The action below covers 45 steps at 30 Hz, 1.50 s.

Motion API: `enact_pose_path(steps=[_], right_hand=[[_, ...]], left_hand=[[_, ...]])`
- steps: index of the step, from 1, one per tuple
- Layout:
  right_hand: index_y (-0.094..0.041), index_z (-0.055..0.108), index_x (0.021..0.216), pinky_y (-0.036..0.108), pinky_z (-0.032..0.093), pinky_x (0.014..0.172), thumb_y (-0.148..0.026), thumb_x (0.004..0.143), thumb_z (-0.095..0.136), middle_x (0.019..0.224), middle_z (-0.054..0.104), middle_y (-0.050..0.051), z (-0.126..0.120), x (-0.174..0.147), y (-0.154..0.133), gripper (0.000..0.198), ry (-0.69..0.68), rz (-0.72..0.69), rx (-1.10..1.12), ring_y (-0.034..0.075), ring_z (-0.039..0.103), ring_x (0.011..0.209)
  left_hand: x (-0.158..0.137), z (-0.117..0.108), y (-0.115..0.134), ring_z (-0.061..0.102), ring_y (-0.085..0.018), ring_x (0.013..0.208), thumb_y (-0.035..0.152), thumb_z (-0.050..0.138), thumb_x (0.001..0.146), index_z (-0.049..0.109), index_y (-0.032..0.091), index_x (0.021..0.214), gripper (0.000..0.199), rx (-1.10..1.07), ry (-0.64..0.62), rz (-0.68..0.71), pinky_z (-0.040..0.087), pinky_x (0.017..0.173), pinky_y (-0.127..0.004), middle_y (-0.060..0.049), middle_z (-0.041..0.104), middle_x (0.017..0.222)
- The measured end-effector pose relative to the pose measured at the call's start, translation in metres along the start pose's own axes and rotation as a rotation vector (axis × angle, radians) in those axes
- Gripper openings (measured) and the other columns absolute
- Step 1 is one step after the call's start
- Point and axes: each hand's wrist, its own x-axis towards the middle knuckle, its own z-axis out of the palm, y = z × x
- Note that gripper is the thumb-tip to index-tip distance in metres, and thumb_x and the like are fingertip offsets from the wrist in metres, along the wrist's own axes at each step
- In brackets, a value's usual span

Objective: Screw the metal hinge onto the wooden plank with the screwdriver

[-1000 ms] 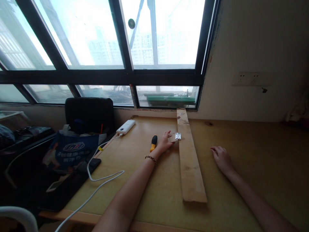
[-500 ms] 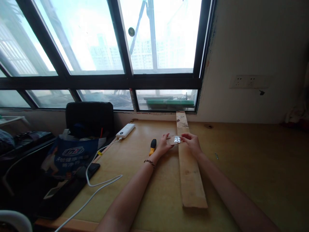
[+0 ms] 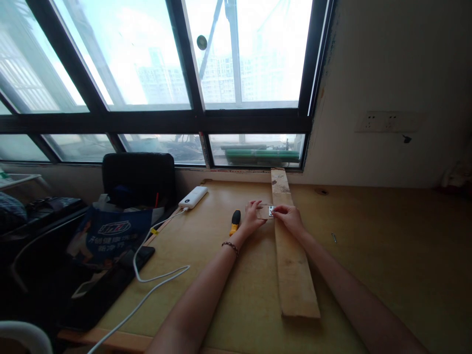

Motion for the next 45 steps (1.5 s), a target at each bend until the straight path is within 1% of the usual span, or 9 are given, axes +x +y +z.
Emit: enact_pose_path(steps=[6, 13, 18, 21, 31, 37, 40, 43, 45], right_hand=[[-0.018, 0.069, 0.072, 0.028, 0.048, 0.063, -0.032, 0.061, 0.066, 0.071, 0.069, 0.004, 0.0, -0.001, -0.002, 0.018, -0.001, -0.002, -0.085, 0.018, 0.063, 0.064], [-0.018, 0.07, 0.072, 0.026, 0.044, 0.06, -0.033, 0.064, 0.064, 0.068, 0.068, 0.003, 0.0, -0.002, -0.004, 0.018, -0.013, -0.042, -0.212, 0.016, 0.06, 0.061], [-0.019, 0.07, 0.072, 0.025, 0.041, 0.058, -0.033, 0.065, 0.063, 0.073, 0.066, 0.003, -0.001, -0.002, -0.006, 0.017, 0.008, -0.096, -0.312, 0.014, 0.055, 0.058], [-0.019, 0.071, 0.072, 0.024, 0.039, 0.056, -0.034, 0.065, 0.063, 0.071, 0.064, 0.003, -0.001, -0.002, -0.007, 0.018, 0.007, -0.106, -0.356, 0.012, 0.052, 0.055], [-0.021, 0.072, 0.069, 0.024, 0.04, 0.06, -0.029, 0.065, 0.064, 0.073, 0.064, 0.002, 0.0, -0.003, -0.006, 0.011, 0.003, -0.133, -0.359, 0.013, 0.054, 0.059], [-0.02, 0.07, 0.067, 0.024, 0.041, 0.059, -0.027, 0.065, 0.064, 0.073, 0.063, 0.003, -0.001, -0.005, -0.01, 0.01, -0.008, -0.136, -0.391, 0.013, 0.053, 0.058], [-0.019, 0.07, 0.072, 0.025, 0.042, 0.06, -0.028, 0.064, 0.065, 0.072, 0.063, 0.003, 0.0, -0.007, -0.013, 0.013, 0.002, -0.129, -0.372, 0.014, 0.054, 0.059], [-0.017, 0.067, 0.085, 0.026, 0.045, 0.06, -0.032, 0.064, 0.065, 0.078, 0.065, 0.005, -0.012, -0.011, -0.016, 0.026, 0.011, -0.087, -0.288, 0.015, 0.057, 0.061], [-0.016, 0.066, 0.087, 0.027, 0.046, 0.06, -0.035, 0.066, 0.063, 0.083, 0.066, 0.007, -0.033, -0.014, -0.017, 0.029, 0.036, -0.073, -0.295, 0.017, 0.059, 0.065]], left_hand=[[0.0, -0.001, -0.001, 0.042, -0.024, 0.11, 0.016, 0.068, 0.056, 0.044, 0.018, 0.117, 0.065, 0.0, 0.001, 0.009, 0.035, 0.095, -0.04, -0.011, 0.041, 0.115], [0.0, -0.001, 0.0, 0.042, -0.024, 0.109, 0.016, 0.068, 0.057, 0.044, 0.019, 0.117, 0.065, -0.001, -0.003, 0.016, 0.036, 0.094, -0.04, -0.01, 0.041, 0.115], [0.0, -0.003, 0.001, 0.042, -0.024, 0.11, 0.017, 0.069, 0.056, 0.045, 0.019, 0.117, 0.065, -0.004, -0.002, 0.025, 0.034, 0.095, -0.04, -0.01, 0.042, 0.115], [0.0, -0.003, 0.003, 0.042, -0.024, 0.11, 0.019, 0.07, 0.056, 0.046, 0.02, 0.117, 0.065, -0.006, -0.006, 0.016, 0.034, 0.095, -0.04, -0.009, 0.042, 0.115], [0.0, -0.001, 0.0, 0.043, -0.024, 0.11, 0.025, 0.072, 0.057, 0.046, 0.019, 0.116, 0.065, -0.026, -0.017, 0.003, 0.035, 0.095, -0.039, -0.01, 0.042, 0.115], [-0.001, -0.002, -0.001, 0.043, -0.024, 0.11, 0.021, 0.07, 0.058, 0.045, 0.018, 0.117, 0.064, -0.001, -0.019, 0.023, 0.035, 0.095, -0.041, -0.011, 0.042, 0.116], [-0.001, -0.002, 0.0, 0.042, -0.024, 0.11, 0.019, 0.069, 0.058, 0.045, 0.019, 0.116, 0.063, 0.019, -0.026, 0.011, 0.035, 0.094, -0.042, -0.011, 0.043, 0.116], [-0.001, -0.002, -0.001, 0.042, -0.024, 0.11, 0.018, 0.07, 0.057, 0.045, 0.019, 0.116, 0.065, 0.013, -0.025, 0.02, 0.035, 0.094, -0.042, -0.011, 0.043, 0.115], [-0.001, -0.002, -0.001, 0.042, -0.024, 0.111, 0.018, 0.07, 0.057, 0.045, 0.019, 0.117, 0.066, 0.011, -0.027, 0.018, 0.035, 0.094, -0.042, -0.011, 0.042, 0.116]])
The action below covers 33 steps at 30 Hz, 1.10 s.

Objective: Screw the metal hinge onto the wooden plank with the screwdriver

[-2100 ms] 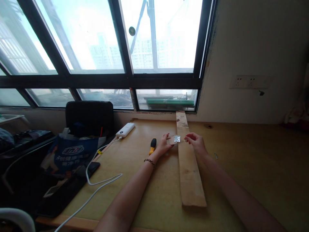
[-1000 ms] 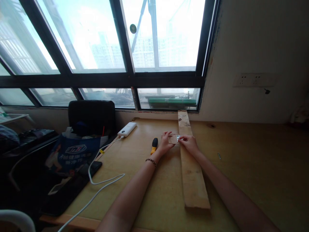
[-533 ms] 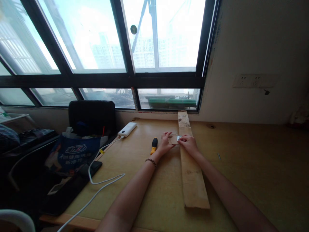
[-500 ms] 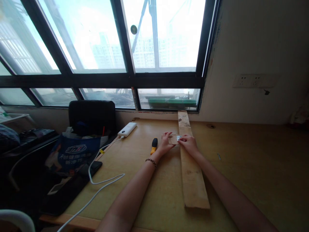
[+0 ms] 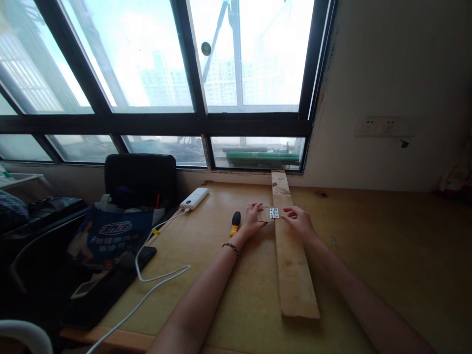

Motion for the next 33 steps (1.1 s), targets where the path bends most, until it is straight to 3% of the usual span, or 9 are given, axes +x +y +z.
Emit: enact_pose_path(steps=[4, 7, 9, 13, 16, 26, 29, 33], right_hand=[[-0.017, 0.065, 0.078, 0.028, 0.044, 0.063, -0.036, 0.071, 0.056, 0.076, 0.067, 0.007, -0.065, -0.011, 0.032, 0.021, 0.128, 0.08, -0.337, 0.019, 0.061, 0.068], [-0.017, 0.063, 0.071, 0.028, 0.04, 0.055, -0.037, 0.067, 0.06, 0.067, 0.066, 0.008, -0.106, -0.026, 0.067, 0.02, 0.118, 0.282, -0.653, 0.02, 0.06, 0.062], [-0.017, 0.062, 0.065, 0.027, 0.039, 0.053, -0.036, 0.062, 0.065, 0.065, 0.065, 0.009, -0.118, -0.036, 0.087, 0.02, 0.053, 0.388, -0.744, 0.021, 0.06, 0.061], [-0.017, 0.062, 0.061, 0.025, 0.039, 0.052, -0.027, 0.058, 0.067, 0.062, 0.065, 0.007, -0.115, -0.045, 0.103, 0.011, -0.111, 0.453, -0.697, 0.02, 0.061, 0.062], [-0.017, 0.064, 0.059, 0.024, 0.039, 0.052, -0.02, 0.059, 0.063, 0.06, 0.065, 0.006, -0.109, -0.043, 0.102, 0.003, -0.133, 0.448, -0.672, 0.019, 0.062, 0.061], [-0.016, 0.061, 0.06, 0.025, 0.037, 0.051, -0.018, 0.061, 0.058, 0.065, 0.065, 0.009, -0.082, -0.034, 0.083, 0.004, -0.228, 0.337, -0.772, 0.021, 0.061, 0.064], [-0.016, 0.062, 0.066, 0.024, 0.039, 0.053, -0.017, 0.064, 0.054, 0.065, 0.066, 0.008, -0.084, -0.035, 0.08, 0.008, -0.226, 0.33, -0.672, 0.019, 0.061, 0.064], [-0.016, 0.061, 0.073, 0.023, 0.043, 0.052, -0.016, 0.069, 0.046, 0.069, 0.066, 0.005, -0.106, -0.038, 0.083, 0.015, -0.175, 0.413, -0.423, 0.016, 0.062, 0.061]], left_hand=[[0.0, 0.001, -0.002, 0.04, -0.026, 0.113, 0.019, 0.071, 0.056, 0.045, 0.02, 0.117, 0.067, 0.012, -0.014, -0.023, 0.034, 0.094, -0.045, -0.011, 0.042, 0.117], [0.0, 0.003, -0.004, 0.04, -0.026, 0.113, 0.02, 0.071, 0.055, 0.045, 0.02, 0.117, 0.067, 0.015, -0.006, -0.015, 0.033, 0.094, -0.045, -0.011, 0.041, 0.117], [0.001, 0.004, -0.006, 0.039, -0.026, 0.113, 0.021, 0.071, 0.055, 0.045, 0.02, 0.117, 0.067, 0.011, -0.001, -0.002, 0.033, 0.095, -0.044, -0.011, 0.041, 0.117], [0.0, 0.005, -0.008, 0.04, -0.026, 0.112, 0.022, 0.072, 0.055, 0.046, 0.018, 0.116, 0.067, -0.002, 0.009, 0.011, 0.034, 0.095, -0.042, -0.011, 0.041, 0.115], [0.0, 0.004, -0.007, 0.041, -0.026, 0.111, 0.022, 0.072, 0.055, 0.046, 0.02, 0.116, 0.067, 0.003, 0.002, 0.002, 0.034, 0.094, -0.043, -0.011, 0.041, 0.115], [0.0, 0.004, -0.008, 0.039, -0.025, 0.112, 0.023, 0.071, 0.056, 0.045, 0.019, 0.117, 0.066, 0.027, -0.008, -0.006, 0.034, 0.095, -0.043, -0.011, 0.041, 0.118], [-0.001, 0.005, -0.01, 0.04, -0.025, 0.112, 0.023, 0.071, 0.056, 0.045, 0.019, 0.117, 0.067, 0.029, -0.019, -0.008, 0.033, 0.095, -0.044, -0.012, 0.041, 0.117], [-0.001, 0.006, -0.01, 0.04, -0.025, 0.111, 0.025, 0.071, 0.057, 0.046, 0.018, 0.117, 0.065, 0.028, -0.024, -0.01, 0.033, 0.095, -0.044, -0.012, 0.041, 0.116]])
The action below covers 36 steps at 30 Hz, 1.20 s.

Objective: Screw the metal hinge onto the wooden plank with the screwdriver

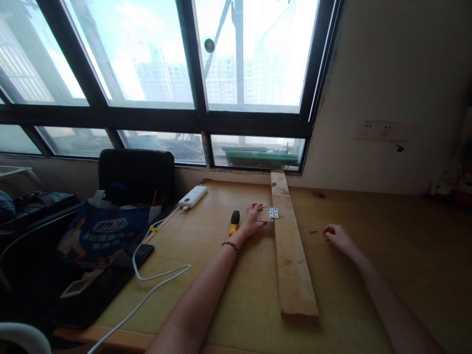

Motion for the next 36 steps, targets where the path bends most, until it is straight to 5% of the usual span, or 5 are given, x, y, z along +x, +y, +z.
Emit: enact_pose_path(steps=[10, 17, 25, 29, 36], right_hand=[[-0.014, 0.059, 0.106, 0.037, 0.038, 0.094, -0.015, 0.08, 0.038, 0.115, 0.058, 0.012, 0.032, 0.004, -0.009, 0.034, 0.083, -0.514, -0.151, 0.022, 0.05, 0.108], [-0.015, 0.064, 0.097, 0.037, 0.045, 0.082, -0.018, 0.08, 0.041, 0.093, 0.064, 0.012, 0.035, 0.009, -0.009, 0.029, 0.13, -0.48, -0.154, 0.023, 0.058, 0.089], [-0.016, 0.061, 0.089, 0.032, 0.049, 0.072, -0.031, 0.071, 0.056, 0.088, 0.065, 0.008, 0.044, 0.025, -0.102, 0.024, 0.126, -0.429, 0.594, 0.019, 0.061, 0.078], [-0.017, 0.06, 0.077, 0.03, 0.048, 0.066, -0.029, 0.07, 0.056, 0.074, 0.065, 0.004, 0.066, 0.03, -0.137, 0.015, 0.099, -0.466, 0.544, 0.018, 0.06, 0.069], [-0.017, 0.057, 0.076, 0.028, 0.043, 0.061, -0.027, 0.073, 0.051, 0.072, 0.062, 0.003, 0.077, 0.034, -0.131, 0.012, 0.14, -0.46, 0.412, 0.016, 0.056, 0.064]], left_hand=[[0.0, -0.003, 0.006, 0.04, -0.025, 0.111, 0.026, 0.07, 0.059, 0.047, 0.017, 0.115, 0.062, 0.006, -0.01, -0.02, 0.033, 0.095, -0.042, -0.012, 0.042, 0.115], [0.001, -0.003, 0.005, 0.04, -0.024, 0.111, 0.027, 0.07, 0.059, 0.047, 0.016, 0.116, 0.062, 0.015, -0.01, -0.022, 0.033, 0.095, -0.04, -0.012, 0.041, 0.116], [0.0, -0.005, 0.008, 0.04, -0.024, 0.11, 0.025, 0.069, 0.06, 0.048, 0.016, 0.115, 0.06, 0.003, -0.001, -0.006, 0.033, 0.096, -0.04, -0.012, 0.042, 0.115], [0.0, -0.005, 0.008, 0.041, -0.023, 0.108, 0.023, 0.068, 0.06, 0.047, 0.015, 0.116, 0.061, -0.003, 0.002, 0.006, 0.034, 0.095, -0.039, -0.012, 0.042, 0.114], [0.001, -0.004, 0.006, 0.04, -0.023, 0.109, 0.021, 0.069, 0.058, 0.047, 0.016, 0.115, 0.061, -0.001, 0.006, 0.014, 0.034, 0.095, -0.039, -0.012, 0.042, 0.114]])
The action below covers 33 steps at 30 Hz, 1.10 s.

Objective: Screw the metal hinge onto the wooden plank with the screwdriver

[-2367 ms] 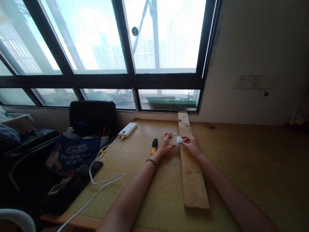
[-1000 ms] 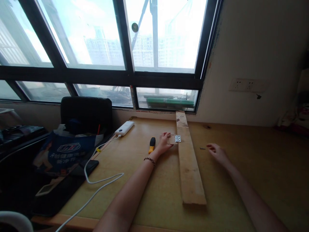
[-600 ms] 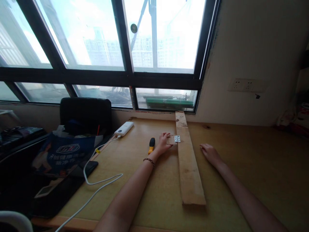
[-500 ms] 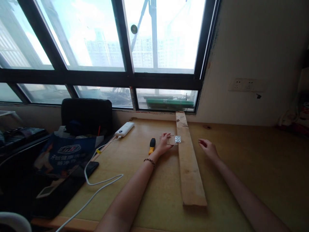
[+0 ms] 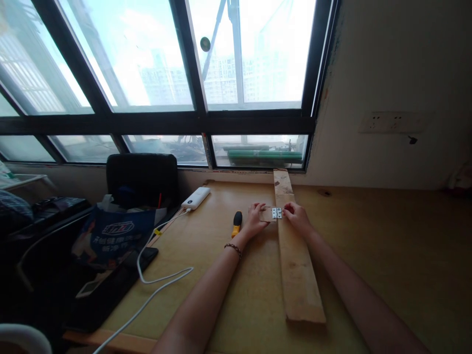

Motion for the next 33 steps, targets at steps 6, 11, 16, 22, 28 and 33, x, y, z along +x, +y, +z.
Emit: enact_pose_path(steps=[6, 11, 16, 22, 28, 33], right_hand=[[-0.017, 0.054, 0.069, 0.026, 0.039, 0.059, -0.02, 0.072, 0.05, 0.067, 0.058, 0.002, 0.001, -0.001, -0.008, 0.006, -0.025, -0.078, -0.184, 0.015, 0.052, 0.061], [-0.017, 0.051, 0.07, 0.026, 0.038, 0.062, -0.014, 0.071, 0.049, 0.07, 0.057, 0.003, 0.005, -0.004, -0.009, 0.004, -0.056, -0.16, -0.258, 0.014, 0.051, 0.064], [-0.017, 0.051, 0.07, 0.025, 0.038, 0.061, -0.014, 0.071, 0.049, 0.069, 0.055, 0.002, 0.004, -0.006, -0.014, 0.004, -0.081, -0.185, -0.261, 0.013, 0.05, 0.062], [-0.018, 0.054, 0.092, 0.028, 0.042, 0.067, -0.022, 0.066, 0.059, 0.084, 0.059, 0.004, 0.003, -0.005, -0.014, 0.026, -0.105, -0.142, -0.207, 0.015, 0.052, 0.071], [-0.02, 0.036, 0.127, 0.039, 0.038, 0.088, -0.03, 0.052, 0.073, 0.114, 0.055, 0.009, 0.009, 0.0, -0.006, 0.084, -0.194, -0.122, -0.208, 0.026, 0.045, 0.106], [-0.021, 0.037, 0.128, 0.038, 0.039, 0.086, -0.029, 0.052, 0.073, 0.11, 0.059, 0.006, 0.009, 0.009, -0.004, 0.084, -0.254, -0.132, -0.228, 0.025, 0.049, 0.099]], left_hand=[[-0.001, 0.0, 0.0, 0.042, -0.023, 0.108, 0.018, 0.067, 0.058, 0.047, 0.017, 0.115, 0.061, 0.014, 0.01, -0.003, 0.035, 0.094, -0.039, -0.01, 0.043, 0.113], [0.0, -0.002, 0.002, 0.043, -0.022, 0.107, 0.018, 0.066, 0.059, 0.047, 0.016, 0.115, 0.06, 0.022, 0.005, -0.009, 0.036, 0.094, -0.038, -0.011, 0.043, 0.114], [0.0, -0.002, 0.002, 0.043, -0.022, 0.108, 0.017, 0.067, 0.058, 0.047, 0.017, 0.115, 0.06, 0.023, 0.003, -0.025, 0.035, 0.094, -0.039, -0.011, 0.043, 0.115], [-0.001, -0.003, 0.002, 0.043, -0.023, 0.108, 0.019, 0.067, 0.058, 0.047, 0.017, 0.115, 0.061, 0.0, 0.016, -0.011, 0.036, 0.093, -0.04, -0.011, 0.045, 0.115], [0.0, -0.005, 0.005, 0.043, -0.023, 0.107, 0.019, 0.067, 0.059, 0.048, 0.018, 0.114, 0.058, 0.01, 0.007, -0.026, 0.035, 0.093, -0.041, -0.011, 0.046, 0.114], [0.001, -0.005, 0.004, 0.042, -0.024, 0.108, 0.021, 0.067, 0.058, 0.048, 0.016, 0.114, 0.059, 0.01, 0.015, -0.02, 0.035, 0.094, -0.04, -0.012, 0.044, 0.114]])
